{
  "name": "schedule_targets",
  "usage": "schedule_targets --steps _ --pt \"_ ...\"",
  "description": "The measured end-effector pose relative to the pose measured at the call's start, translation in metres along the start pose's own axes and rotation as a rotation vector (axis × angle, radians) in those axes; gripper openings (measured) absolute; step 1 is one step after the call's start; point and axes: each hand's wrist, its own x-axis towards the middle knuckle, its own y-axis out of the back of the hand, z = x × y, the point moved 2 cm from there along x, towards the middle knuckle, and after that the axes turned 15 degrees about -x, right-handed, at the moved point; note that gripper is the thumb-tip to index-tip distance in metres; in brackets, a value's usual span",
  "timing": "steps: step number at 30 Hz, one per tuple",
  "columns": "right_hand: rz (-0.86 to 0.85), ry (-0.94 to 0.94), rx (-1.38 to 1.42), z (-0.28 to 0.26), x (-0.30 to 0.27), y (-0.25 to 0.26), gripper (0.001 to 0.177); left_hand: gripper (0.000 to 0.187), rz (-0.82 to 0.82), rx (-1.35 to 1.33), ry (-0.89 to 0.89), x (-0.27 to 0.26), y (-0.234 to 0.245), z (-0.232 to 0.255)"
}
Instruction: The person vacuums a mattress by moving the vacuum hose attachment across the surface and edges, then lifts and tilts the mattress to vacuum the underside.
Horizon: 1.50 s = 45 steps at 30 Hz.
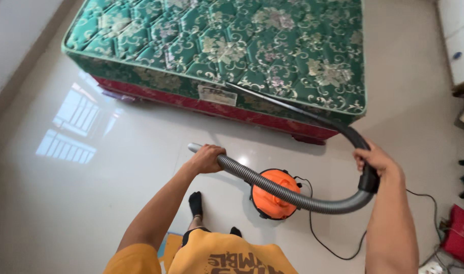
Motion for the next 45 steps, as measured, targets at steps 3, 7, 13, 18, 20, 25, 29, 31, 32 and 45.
schedule_targets --steps 3,7,13,18,20,25,29,31,32,45 --pt "-0.112 0.104 -0.039 -0.039 0.032 -0.013 0.077 0.026 0.052 -0.005 0.035 -0.013 0.009 0.009" --pt "-0.141 0.145 -0.374 -0.087 0.072 -0.090 0.086 0.022 0.155 0.070 0.102 -0.038 0.034 0.007" --pt "-0.169 0.139 -0.118 -0.101 0.062 -0.086 0.090 0.024 0.193 -0.003 0.168 -0.070 0.039 0.008" --pt "-0.095 0.191 0.032 -0.096 0.025 -0.050 0.082 0.028 0.292 -0.097 0.190 -0.063 0.029 0.010" --pt "-0.039 0.147 0.051 -0.085 0.019 -0.039 0.075 0.026 0.262 -0.070 0.160 -0.059 0.024 0.011" --pt "-0.037 0.141 0.061 -0.028 0.019 -0.009 0.054 0.025 0.201 -0.020 0.072 -0.048 -0.002 0.024" --pt "0.010 0.058 0.060 0.001 0.014 0.007 0.063 0.025 0.161 0.000 0.066 -0.038 -0.015 0.033" --pt "-0.014 0.047 0.084 0.002 0.013 0.010 0.058 0.025 0.147 0.000 0.079 -0.036 -0.019 0.036" --pt "-0.015 0.050 0.082 -0.002 0.014 0.010 0.058 0.026 0.141 0.005 0.085 -0.035 -0.020 0.038" --pt "-0.103 0.107 -0.023 -0.083 0.083 -0.021 0.069 0.028 0.253 0.029 0.110 -0.039 0.008 0.000"
